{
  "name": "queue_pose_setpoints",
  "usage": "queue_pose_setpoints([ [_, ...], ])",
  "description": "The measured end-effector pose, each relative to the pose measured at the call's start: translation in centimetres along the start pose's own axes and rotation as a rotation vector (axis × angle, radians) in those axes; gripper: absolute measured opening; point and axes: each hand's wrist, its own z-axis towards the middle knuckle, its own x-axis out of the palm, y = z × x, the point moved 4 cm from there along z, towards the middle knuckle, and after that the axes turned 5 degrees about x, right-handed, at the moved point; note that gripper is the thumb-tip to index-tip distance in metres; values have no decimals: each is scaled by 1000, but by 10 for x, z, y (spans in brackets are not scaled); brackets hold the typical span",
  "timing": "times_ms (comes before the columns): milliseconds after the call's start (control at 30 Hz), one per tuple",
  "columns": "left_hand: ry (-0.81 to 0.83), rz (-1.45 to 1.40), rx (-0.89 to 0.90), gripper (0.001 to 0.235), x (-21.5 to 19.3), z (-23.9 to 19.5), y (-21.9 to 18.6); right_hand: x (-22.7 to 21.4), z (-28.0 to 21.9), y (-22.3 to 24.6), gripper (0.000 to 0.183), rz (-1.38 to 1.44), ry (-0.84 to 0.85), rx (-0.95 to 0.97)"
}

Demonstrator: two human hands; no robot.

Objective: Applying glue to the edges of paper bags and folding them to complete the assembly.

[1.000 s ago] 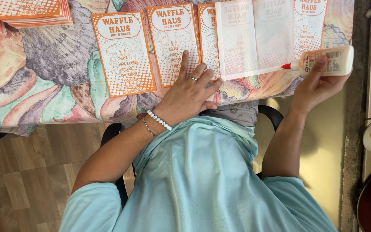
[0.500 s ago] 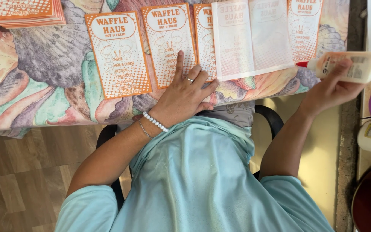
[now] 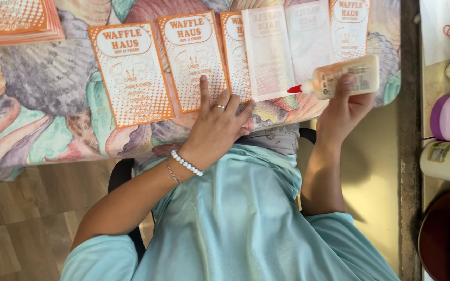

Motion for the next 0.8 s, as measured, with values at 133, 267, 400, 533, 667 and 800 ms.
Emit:
queue_pose_setpoints([
  [133,-9,-18,-30,53,0,-2,-1,45,-19,43,24,-110,138,-19],
  [267,40,-49,-36,54,-2,1,-1,41,-24,22,28,-175,180,-42],
  [400,62,-60,-48,56,5,-1,-2,56,-27,24,27,-205,239,-91],
  [533,67,-63,-53,56,-3,1,-1,75,-30,38,28,-224,274,-115],
  [667,68,-54,-45,54,2,0,-1,88,-27,44,21,-234,301,-141],
  [800,71,-32,-30,52,6,0,-3,95,-21,43,18,-245,325,-184],
])
